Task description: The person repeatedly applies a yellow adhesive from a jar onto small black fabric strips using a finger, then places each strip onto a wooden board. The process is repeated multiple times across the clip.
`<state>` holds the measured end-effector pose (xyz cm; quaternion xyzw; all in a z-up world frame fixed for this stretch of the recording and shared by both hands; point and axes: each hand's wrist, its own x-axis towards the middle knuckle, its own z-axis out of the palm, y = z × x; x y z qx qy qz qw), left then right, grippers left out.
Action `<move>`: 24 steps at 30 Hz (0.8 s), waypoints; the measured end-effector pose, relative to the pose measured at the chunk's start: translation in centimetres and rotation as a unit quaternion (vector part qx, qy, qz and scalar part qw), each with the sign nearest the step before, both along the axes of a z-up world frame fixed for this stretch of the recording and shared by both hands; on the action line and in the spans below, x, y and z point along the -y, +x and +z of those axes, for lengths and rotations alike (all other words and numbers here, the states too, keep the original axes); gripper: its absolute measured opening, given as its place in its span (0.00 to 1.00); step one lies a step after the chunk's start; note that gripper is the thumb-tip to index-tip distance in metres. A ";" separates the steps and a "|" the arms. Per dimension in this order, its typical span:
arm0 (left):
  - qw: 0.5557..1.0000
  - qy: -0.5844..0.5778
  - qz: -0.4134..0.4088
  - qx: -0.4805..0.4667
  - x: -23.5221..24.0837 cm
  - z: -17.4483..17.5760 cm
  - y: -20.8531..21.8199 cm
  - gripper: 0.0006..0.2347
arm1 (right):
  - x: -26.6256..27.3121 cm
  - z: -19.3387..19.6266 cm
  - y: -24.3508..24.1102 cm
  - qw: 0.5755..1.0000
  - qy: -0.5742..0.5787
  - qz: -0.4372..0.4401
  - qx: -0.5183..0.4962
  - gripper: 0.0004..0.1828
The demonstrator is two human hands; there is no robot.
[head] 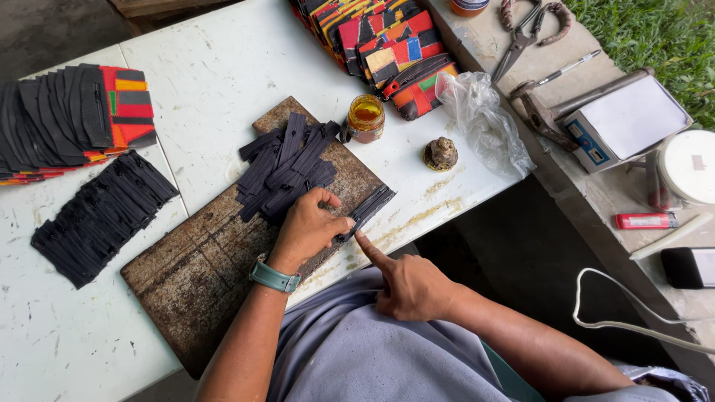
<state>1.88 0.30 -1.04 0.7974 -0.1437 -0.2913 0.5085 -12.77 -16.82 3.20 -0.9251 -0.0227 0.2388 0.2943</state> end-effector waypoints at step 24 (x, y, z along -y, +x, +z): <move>1.000 -0.022 0.009 -0.005 -0.3 -0.3 0.1 0.16 | -2.5 -3.0 -0.6 0.978 -0.121 0.046 0.163 0.45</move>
